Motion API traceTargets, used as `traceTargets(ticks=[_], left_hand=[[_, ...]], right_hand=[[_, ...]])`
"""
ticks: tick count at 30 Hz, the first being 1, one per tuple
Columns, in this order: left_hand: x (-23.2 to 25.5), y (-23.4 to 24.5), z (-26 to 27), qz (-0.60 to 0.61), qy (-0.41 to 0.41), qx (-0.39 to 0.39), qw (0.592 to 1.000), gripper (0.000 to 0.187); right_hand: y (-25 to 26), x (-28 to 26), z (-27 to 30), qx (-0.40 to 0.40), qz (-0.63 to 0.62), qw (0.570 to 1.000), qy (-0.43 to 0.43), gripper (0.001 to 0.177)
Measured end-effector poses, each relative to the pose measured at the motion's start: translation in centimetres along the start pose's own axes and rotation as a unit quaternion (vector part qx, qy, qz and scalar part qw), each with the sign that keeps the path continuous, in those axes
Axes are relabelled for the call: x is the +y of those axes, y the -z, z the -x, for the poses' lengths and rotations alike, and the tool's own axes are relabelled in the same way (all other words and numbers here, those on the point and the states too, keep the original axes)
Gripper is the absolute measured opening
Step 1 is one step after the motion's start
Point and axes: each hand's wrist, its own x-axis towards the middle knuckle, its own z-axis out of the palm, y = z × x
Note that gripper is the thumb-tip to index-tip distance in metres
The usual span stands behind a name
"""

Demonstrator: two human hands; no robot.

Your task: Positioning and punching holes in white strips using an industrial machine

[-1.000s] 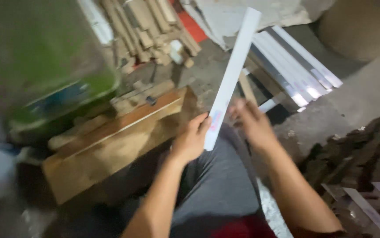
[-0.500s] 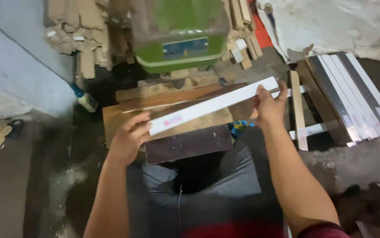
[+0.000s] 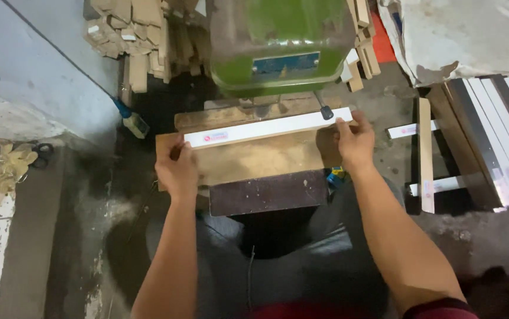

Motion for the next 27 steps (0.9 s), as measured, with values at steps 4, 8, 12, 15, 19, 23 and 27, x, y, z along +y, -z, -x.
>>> traceTargets(ticks=[4, 8, 12, 15, 19, 23, 27], left_hand=[[1.2, 0.6, -0.5, -0.018, -0.017, -0.023, 0.999, 0.026], [-0.1, -0.3, -1.0, -0.036, -0.085, -0.044, 0.995, 0.029], [-3.1, -1.1, -1.7, -0.082, -0.130, -0.017, 0.988, 0.028], [-3.0, -0.9, -1.4, -0.116, -0.169, -0.006, 0.979, 0.025], [-1.7, -1.4, 0.1, -0.094, -0.163, 0.010, 0.982, 0.026], [-2.4, -2.2, -0.1, -0.125, -0.174, 0.047, 0.976, 0.025], [-2.8, -2.5, -0.5, -0.078, -0.193, 0.050, 0.977, 0.033]], right_hand=[[0.6, 3.9, -2.2, -0.038, 0.075, 0.995, 0.057, 0.046], [0.3, 4.3, -3.1, -0.021, 0.052, 0.995, 0.082, 0.039], [-0.1, 4.4, -2.6, -0.015, -0.011, 0.998, 0.060, 0.033], [0.4, 4.7, -3.3, -0.031, -0.065, 0.997, 0.035, 0.034], [0.2, 4.0, -2.4, -0.045, -0.109, 0.993, 0.011, 0.029], [0.5, 3.7, -2.3, -0.040, -0.108, 0.992, 0.041, 0.025], [0.6, 3.5, -2.4, -0.045, -0.061, 0.995, 0.068, 0.024]])
